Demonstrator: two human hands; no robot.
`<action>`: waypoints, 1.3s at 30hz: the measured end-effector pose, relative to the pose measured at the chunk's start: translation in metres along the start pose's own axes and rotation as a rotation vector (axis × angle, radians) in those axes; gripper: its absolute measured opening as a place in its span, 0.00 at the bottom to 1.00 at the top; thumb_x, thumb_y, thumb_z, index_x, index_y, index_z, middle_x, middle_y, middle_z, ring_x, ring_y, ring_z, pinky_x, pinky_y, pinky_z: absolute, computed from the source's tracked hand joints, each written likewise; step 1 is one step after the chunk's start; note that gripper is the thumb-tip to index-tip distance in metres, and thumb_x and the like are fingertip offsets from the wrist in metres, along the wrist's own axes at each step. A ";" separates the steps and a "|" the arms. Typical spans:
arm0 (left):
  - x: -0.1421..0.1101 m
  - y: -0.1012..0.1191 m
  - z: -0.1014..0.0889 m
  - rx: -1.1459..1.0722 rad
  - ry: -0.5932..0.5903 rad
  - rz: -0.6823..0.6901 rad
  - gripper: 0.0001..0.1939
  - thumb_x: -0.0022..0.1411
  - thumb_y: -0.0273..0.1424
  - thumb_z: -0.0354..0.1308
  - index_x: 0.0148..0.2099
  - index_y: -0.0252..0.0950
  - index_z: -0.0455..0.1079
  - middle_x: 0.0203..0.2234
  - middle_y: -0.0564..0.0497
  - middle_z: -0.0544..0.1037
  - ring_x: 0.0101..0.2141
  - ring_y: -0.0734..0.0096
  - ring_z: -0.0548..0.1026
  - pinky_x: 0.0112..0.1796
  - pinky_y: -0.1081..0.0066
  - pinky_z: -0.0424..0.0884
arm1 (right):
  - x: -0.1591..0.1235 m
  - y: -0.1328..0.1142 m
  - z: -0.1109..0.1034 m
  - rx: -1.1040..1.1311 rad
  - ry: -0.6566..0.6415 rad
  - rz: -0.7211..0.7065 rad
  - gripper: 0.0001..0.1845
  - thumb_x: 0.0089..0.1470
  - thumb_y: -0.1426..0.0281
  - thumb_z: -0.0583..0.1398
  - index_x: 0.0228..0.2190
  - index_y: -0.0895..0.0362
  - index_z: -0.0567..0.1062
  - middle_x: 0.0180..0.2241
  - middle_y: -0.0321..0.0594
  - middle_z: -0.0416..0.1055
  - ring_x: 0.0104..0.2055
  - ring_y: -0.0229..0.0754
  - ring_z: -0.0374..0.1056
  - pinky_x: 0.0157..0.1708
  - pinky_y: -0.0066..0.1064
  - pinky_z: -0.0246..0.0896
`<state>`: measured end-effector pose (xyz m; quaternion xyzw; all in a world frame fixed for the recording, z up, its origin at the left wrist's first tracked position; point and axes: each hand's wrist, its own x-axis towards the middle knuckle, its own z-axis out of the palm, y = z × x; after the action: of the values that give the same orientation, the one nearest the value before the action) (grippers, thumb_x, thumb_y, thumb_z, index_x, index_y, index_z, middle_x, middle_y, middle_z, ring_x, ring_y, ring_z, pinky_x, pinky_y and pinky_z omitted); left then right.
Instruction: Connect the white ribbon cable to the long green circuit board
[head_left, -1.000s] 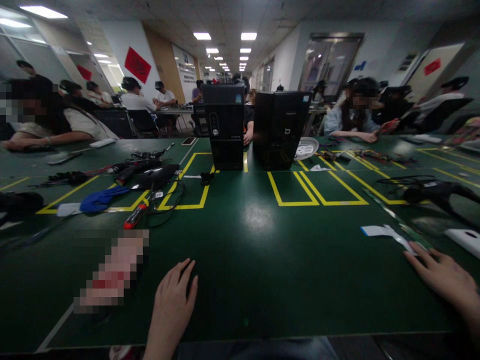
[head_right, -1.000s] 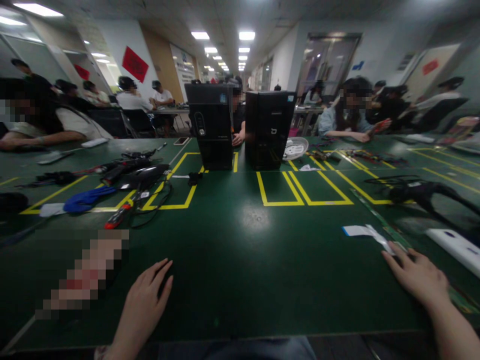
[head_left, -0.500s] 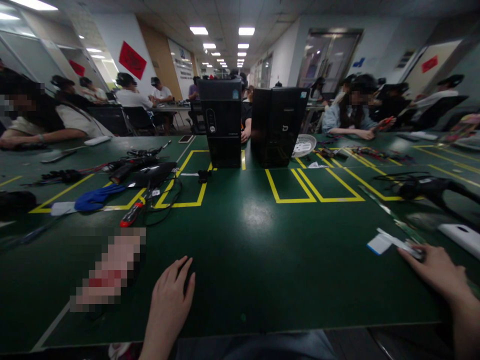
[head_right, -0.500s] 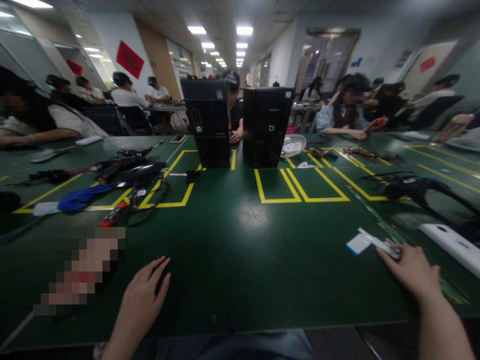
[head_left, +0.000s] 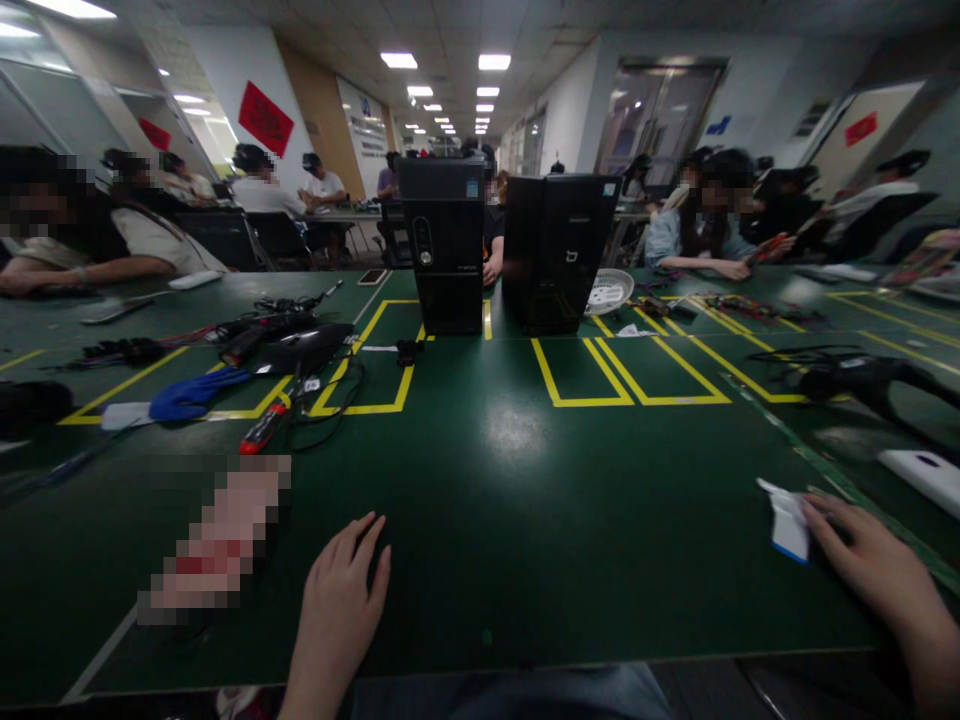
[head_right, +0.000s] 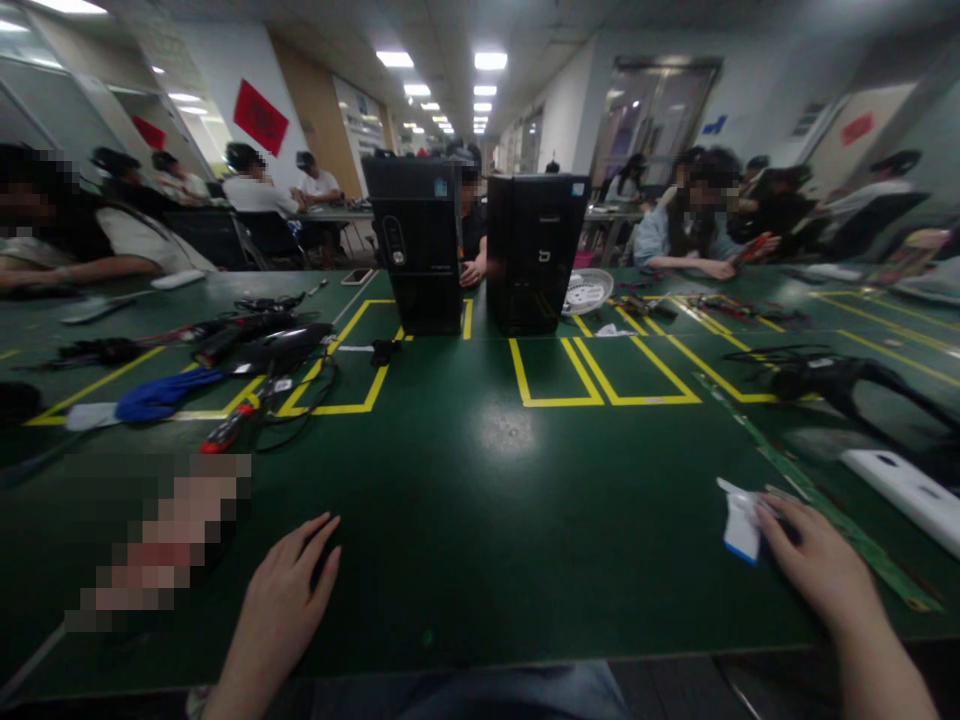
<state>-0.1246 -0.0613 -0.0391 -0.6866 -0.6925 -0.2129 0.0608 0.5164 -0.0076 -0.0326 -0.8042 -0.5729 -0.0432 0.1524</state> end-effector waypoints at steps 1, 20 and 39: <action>0.000 0.000 0.000 0.000 0.002 0.001 0.23 0.67 0.38 0.43 0.55 0.35 0.70 0.51 0.40 0.73 0.51 0.52 0.71 0.49 0.53 0.68 | -0.002 -0.002 -0.002 0.035 -0.018 0.032 0.29 0.54 0.52 0.46 0.44 0.57 0.74 0.50 0.54 0.70 0.52 0.52 0.67 0.47 0.39 0.63; 0.000 -0.001 0.000 -0.008 -0.003 -0.010 0.22 0.68 0.38 0.43 0.56 0.35 0.69 0.52 0.41 0.73 0.52 0.52 0.70 0.50 0.52 0.68 | -0.105 -0.255 0.024 0.273 -0.276 -0.738 0.23 0.62 0.60 0.50 0.56 0.50 0.67 0.62 0.44 0.58 0.65 0.49 0.51 0.63 0.56 0.43; 0.000 -0.003 0.003 -0.005 0.022 0.020 0.22 0.67 0.38 0.43 0.55 0.34 0.70 0.51 0.40 0.73 0.51 0.52 0.71 0.49 0.53 0.69 | -0.142 -0.330 0.001 0.407 -0.526 -0.992 0.24 0.62 0.67 0.52 0.59 0.48 0.62 0.65 0.34 0.52 0.68 0.44 0.42 0.67 0.51 0.37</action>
<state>-0.1269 -0.0601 -0.0426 -0.6914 -0.6842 -0.2217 0.0690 0.1596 -0.0383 -0.0037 -0.3788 -0.8954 0.2022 0.1181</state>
